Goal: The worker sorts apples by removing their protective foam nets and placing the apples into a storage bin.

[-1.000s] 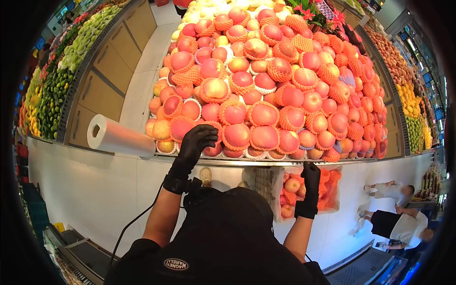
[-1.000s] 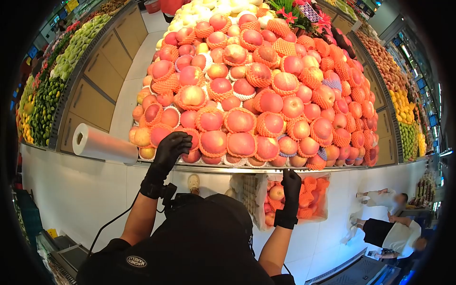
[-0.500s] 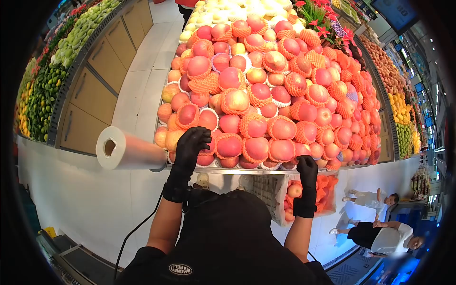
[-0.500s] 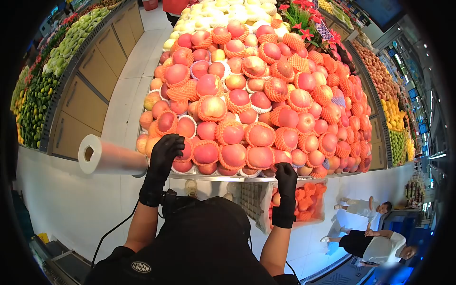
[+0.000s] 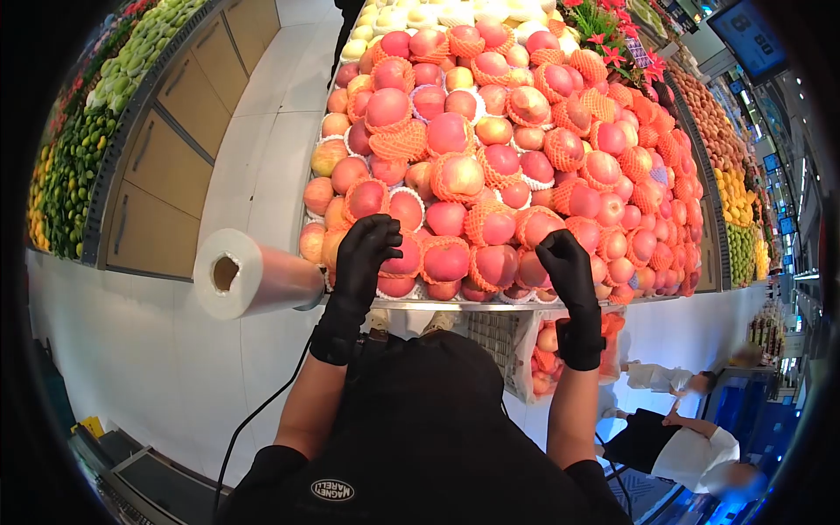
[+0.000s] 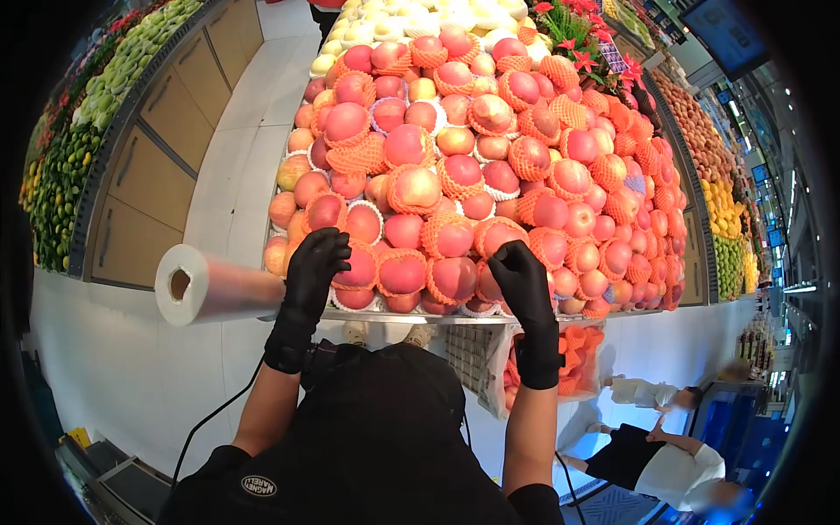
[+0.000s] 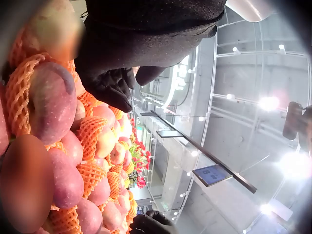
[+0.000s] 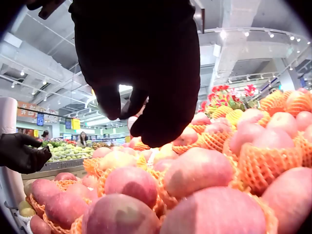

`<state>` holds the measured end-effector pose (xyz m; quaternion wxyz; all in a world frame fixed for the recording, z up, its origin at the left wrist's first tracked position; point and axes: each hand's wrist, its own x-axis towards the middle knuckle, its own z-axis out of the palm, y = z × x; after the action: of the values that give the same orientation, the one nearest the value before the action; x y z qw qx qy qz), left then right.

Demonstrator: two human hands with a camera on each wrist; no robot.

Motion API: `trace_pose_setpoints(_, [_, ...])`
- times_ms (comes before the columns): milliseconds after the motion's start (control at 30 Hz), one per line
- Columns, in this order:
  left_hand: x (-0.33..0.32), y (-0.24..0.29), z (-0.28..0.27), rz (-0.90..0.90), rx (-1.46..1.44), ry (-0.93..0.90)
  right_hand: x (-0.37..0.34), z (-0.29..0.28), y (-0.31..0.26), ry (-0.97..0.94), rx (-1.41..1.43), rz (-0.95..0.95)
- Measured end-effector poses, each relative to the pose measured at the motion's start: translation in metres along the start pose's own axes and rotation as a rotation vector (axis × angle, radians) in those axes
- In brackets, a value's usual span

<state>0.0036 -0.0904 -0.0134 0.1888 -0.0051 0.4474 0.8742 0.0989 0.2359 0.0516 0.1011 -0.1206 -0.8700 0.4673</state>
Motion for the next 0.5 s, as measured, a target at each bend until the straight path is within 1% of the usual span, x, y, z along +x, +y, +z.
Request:
trace_pose_setpoints(167, [0.000,0.004,-0.009,0.028,0.006,0.007,0.041,0.025,-0.038,-0.095,-0.185,-0.227])
trace_pose_setpoints(300, [-0.004,0.003,-0.011,0.021,-0.001,0.008,0.074,0.052,-0.044,-0.125,-0.351,-0.454])
trace_pose_setpoints(400, [-0.011,0.009,-0.012,0.035,0.005,-0.005,0.092,0.071,-0.041,-0.149,-0.396,-0.546])
trace_pose_setpoints(433, [-0.013,0.011,-0.012,0.042,0.011,-0.002,0.099,0.077,-0.041,-0.180,-0.402,-0.508])
trace_pose_setpoints(500, [-0.015,0.014,-0.014,0.057,0.026,0.004,0.109,0.085,-0.046,-0.225,-0.503,-0.467])
